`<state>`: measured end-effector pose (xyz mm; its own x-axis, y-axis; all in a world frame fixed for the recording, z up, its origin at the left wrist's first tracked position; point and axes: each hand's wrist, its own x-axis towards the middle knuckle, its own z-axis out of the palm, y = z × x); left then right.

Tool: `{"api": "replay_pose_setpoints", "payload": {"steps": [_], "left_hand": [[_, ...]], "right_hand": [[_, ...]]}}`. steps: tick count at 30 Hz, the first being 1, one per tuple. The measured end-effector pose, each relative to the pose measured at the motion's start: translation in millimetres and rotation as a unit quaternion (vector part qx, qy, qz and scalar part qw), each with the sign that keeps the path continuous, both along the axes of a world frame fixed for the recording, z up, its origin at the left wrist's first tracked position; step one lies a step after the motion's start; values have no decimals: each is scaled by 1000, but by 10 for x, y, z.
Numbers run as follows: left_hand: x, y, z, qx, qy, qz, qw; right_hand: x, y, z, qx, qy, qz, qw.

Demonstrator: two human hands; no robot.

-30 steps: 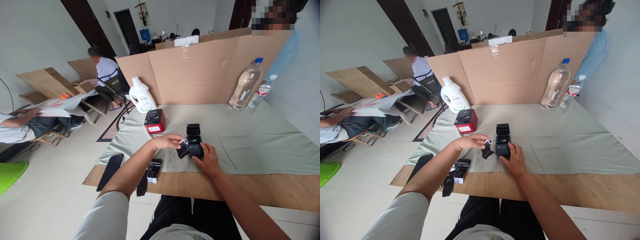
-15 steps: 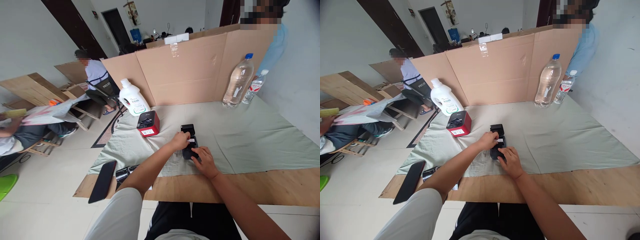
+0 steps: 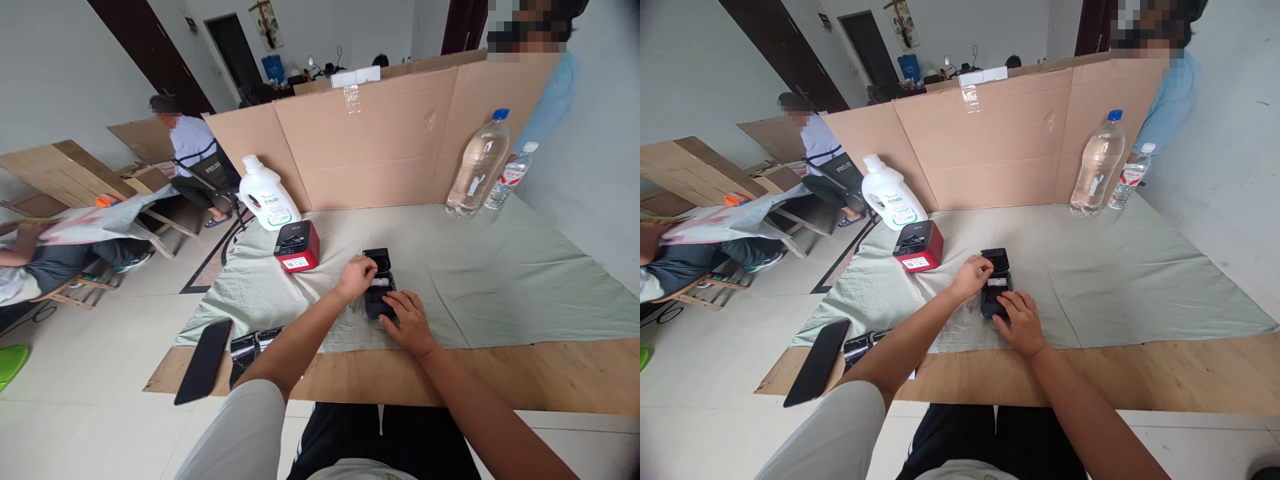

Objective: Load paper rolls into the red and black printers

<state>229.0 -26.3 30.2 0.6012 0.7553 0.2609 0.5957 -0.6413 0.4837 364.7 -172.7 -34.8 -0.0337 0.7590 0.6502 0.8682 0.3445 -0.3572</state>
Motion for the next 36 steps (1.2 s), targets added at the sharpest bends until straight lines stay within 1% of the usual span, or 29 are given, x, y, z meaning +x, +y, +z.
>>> {"api": "replay_pose_setpoints", "payload": {"steps": [2, 3, 4, 6, 8, 10, 14, 17, 20, 22, 26, 29, 33, 36], "left_hand": [[-30, 64, -34, 47, -77, 60, 994], [-41, 90, -54, 57, -101, 65, 991], [-50, 104, -76, 55, -116, 52, 990], [-67, 82, -118, 31, -137, 6, 990], [-86, -23, -156, 18, -156, -19, 987], [-107, -195, -193, 29, -166, -22, 985], [-132, -565, -298, 54, -129, -13, 990], [-130, -714, -408, 69, -105, -2, 992], [-139, -747, -502, 98, -99, 8, 990], [-158, -743, -535, 118, -95, 23, 988], [-190, -747, -537, 149, -94, 48, 983], [-184, -764, -528, 164, -108, 61, 979], [-173, -774, -553, 153, -128, 60, 978], [-180, -739, -610, 113, -181, 66, 975]], "right_hand": [[-5, -5, -2, -5, -1, -4, 1000], [-5, -7, -1, -5, -2, -3, 1000], [-5, -9, 0, -5, -3, -2, 1000], [-2, -9, 2, -2, -4, 1, 1000], [0, -8, 4, 1, -4, 3, 1000], [-1, -7, 10, 1, -3, 6, 1000], [-9, -13, 37, -3, 2, 9, 1000], [-11, -11, 43, -6, 10, 6, 1000], [-6, 5, 9, -5, 6, -7, 1000], [-7, 19, -28, -14, -11, -16, 1000], [-32, 31, -75, -32, -35, -55, 997], [-51, 32, -59, -35, -47, -80, 995], [-52, 35, -4, -50, -59, -87, 993], [-74, 44, 30, -52, -58, -85, 993]]}}
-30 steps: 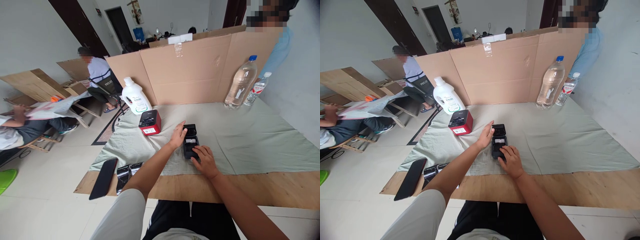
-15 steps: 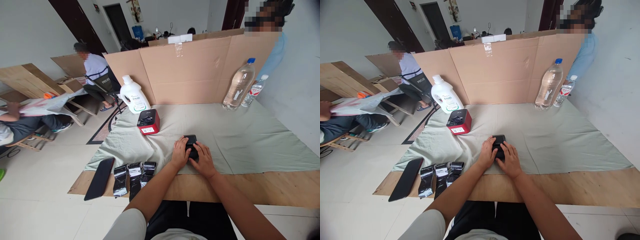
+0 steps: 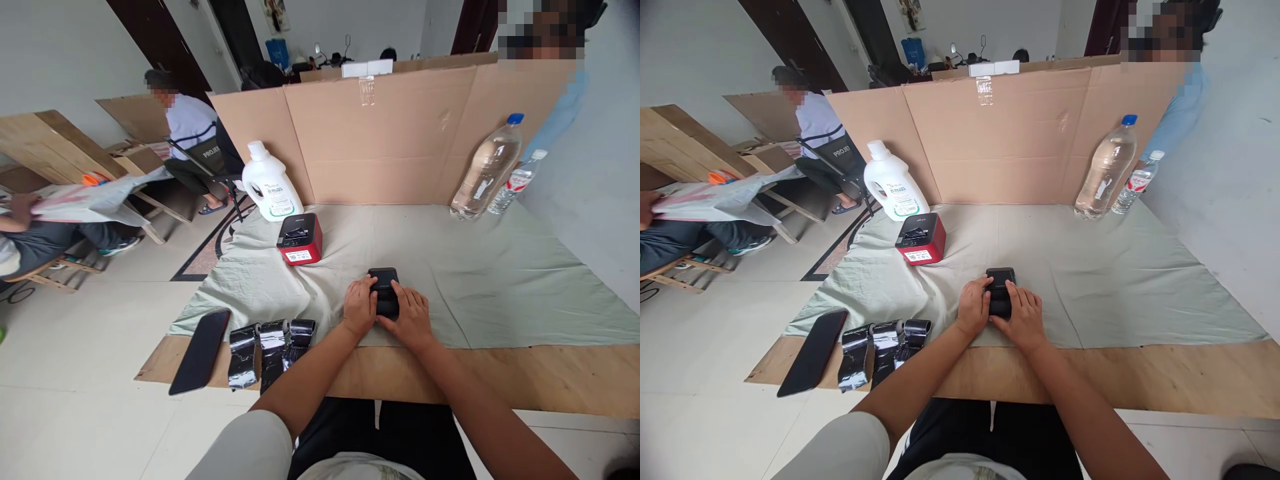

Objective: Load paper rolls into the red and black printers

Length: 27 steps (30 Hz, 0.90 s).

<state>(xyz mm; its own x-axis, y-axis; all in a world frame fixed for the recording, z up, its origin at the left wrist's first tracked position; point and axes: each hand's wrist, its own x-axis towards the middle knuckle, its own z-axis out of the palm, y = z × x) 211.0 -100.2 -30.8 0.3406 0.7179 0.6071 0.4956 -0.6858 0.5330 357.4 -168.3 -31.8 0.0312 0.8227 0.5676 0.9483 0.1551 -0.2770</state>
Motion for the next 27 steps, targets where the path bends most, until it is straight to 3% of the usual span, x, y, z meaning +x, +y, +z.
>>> {"api": "replay_pose_setpoints", "payload": {"steps": [3, 7, 10, 13, 16, 19, 23, 27], "left_hand": [[-12, 96, -93, -87, -137, 23, 987], [-42, 240, -208, -214, -276, 88, 933], [-72, 267, -225, -232, -252, 97, 935], [-77, 205, -175, -214, -142, 124, 958], [-36, 86, -96, -198, 68, 112, 971], [22, -17, -35, -192, 244, 66, 948], [47, -54, -2, -193, 313, 55, 928], [34, -38, 7, -203, 313, 51, 926]], "right_hand": [[-101, 34, 36, -11, 28, -17, 999], [-347, 122, 79, -24, 58, -78, 995], [-467, 179, 93, -47, 49, -96, 993], [-374, 243, 113, -74, 22, -87, 993], [9, 414, 155, -73, -9, -89, 993], [641, 724, 208, -62, -6, -161, 985], [1535, 1106, 269, -103, 40, -288, 951], [2038, 1199, 278, -181, 40, -324, 928]]}}
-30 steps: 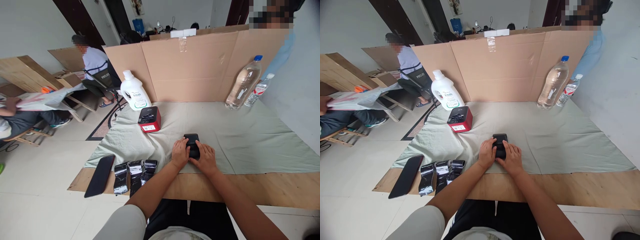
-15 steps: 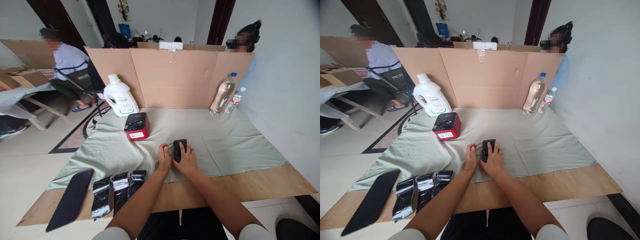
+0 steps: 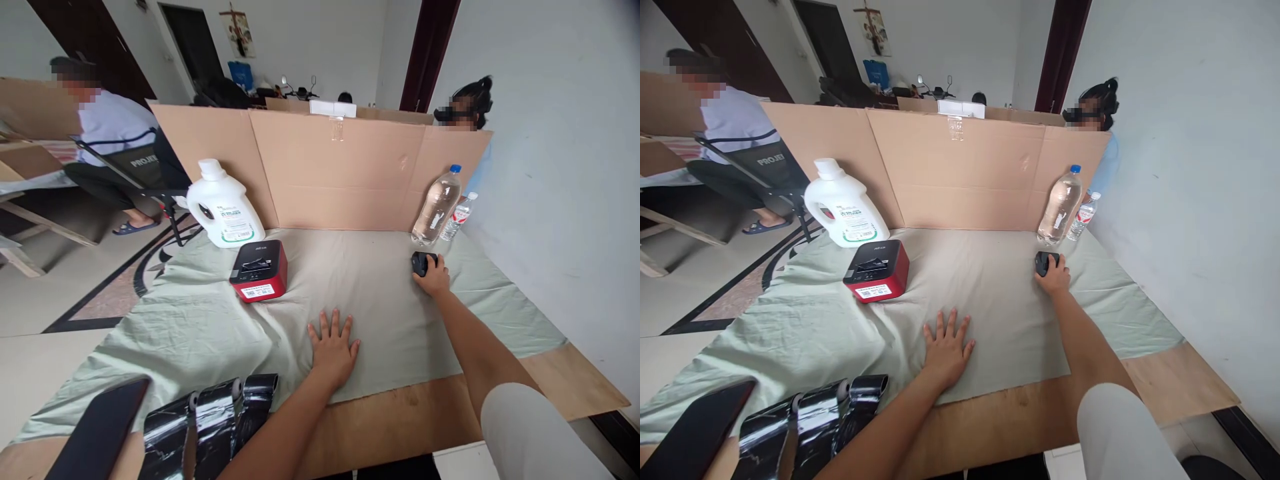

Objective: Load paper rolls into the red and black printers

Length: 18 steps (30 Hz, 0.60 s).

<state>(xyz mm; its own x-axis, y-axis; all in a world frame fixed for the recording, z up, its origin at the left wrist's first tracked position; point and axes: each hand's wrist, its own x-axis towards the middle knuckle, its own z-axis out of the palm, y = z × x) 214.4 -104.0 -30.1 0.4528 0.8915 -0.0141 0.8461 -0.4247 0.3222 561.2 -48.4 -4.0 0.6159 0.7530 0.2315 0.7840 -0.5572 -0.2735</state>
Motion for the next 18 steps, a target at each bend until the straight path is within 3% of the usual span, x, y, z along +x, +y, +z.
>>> {"api": "replay_pose_setpoints", "payload": {"steps": [3, 6, 9, 11, 14, 16, 18], "left_hand": [[6, -2, 4, -4, -11, 2, 1000], [-12, 8, 48, -39, -54, 6, 998], [-162, 121, 189, -99, -172, 34, 979], [-382, 297, 348, -77, -282, 59, 954], [-864, 735, 626, 39, -412, 115, 903], [-1209, 1103, 761, 108, -453, 206, 861], [-1501, 1453, 809, 115, -480, 321, 808]], "right_hand": [[57, -30, -21, -30, 1, -7, 1000], [-70, -12, 0, -42, -5, -38, 998], [-369, 145, 99, 24, -3, 5, 1000], [-691, 329, 182, 69, 32, 114, 991], [-1363, 653, 250, 57, 91, 251, 962], [-1891, 844, 238, 49, 125, 309, 941], [-2419, 980, 195, 47, 157, 362, 918]]}}
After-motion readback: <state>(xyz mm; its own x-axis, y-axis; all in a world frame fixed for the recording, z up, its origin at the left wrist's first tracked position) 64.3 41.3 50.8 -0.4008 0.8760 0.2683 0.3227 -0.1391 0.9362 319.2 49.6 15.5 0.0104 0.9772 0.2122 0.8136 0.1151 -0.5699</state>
